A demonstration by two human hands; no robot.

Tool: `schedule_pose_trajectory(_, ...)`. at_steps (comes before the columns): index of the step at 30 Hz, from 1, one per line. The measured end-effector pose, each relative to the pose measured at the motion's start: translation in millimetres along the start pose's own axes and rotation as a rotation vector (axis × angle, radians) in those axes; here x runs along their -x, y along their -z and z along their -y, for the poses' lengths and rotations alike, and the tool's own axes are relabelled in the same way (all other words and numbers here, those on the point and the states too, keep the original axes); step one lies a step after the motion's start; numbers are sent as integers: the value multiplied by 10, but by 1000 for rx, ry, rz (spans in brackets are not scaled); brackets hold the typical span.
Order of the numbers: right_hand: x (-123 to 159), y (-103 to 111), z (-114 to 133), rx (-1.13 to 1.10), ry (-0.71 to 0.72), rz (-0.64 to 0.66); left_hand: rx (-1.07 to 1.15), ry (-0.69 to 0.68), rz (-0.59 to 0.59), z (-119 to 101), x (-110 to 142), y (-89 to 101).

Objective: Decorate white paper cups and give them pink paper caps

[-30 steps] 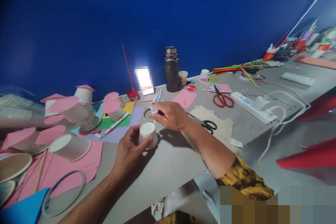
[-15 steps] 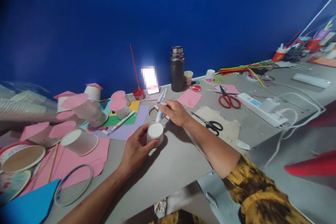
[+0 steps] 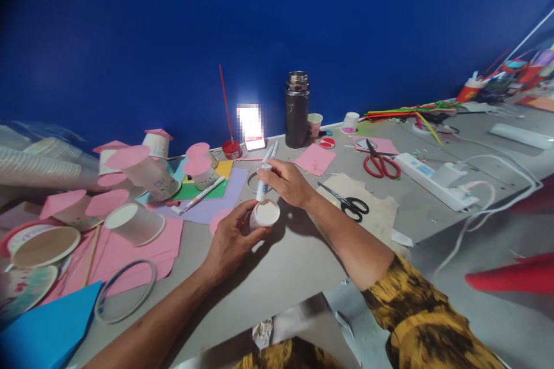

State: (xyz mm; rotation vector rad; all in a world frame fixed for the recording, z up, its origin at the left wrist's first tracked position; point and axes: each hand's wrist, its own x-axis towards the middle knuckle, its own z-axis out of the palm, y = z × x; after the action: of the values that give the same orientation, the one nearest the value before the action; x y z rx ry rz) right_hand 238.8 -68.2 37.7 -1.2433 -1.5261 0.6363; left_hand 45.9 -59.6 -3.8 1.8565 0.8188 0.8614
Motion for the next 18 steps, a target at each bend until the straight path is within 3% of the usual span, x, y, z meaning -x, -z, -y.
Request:
schedule_pose_trajectory(5,36,-76,114,16,121,102,-17,11,52,-46,-12,11)
schedule_pose_trajectory(9,78,-43,156,214,213,220,26,42,30,7,-34,40)
schedule_pose_trajectory(14,122,99,154,333,226,13,94,76,19,63,-52,50)
schedule_pose_trajectory(18,159,55,160,286,406,83,46,91,-1,55,-57,55)
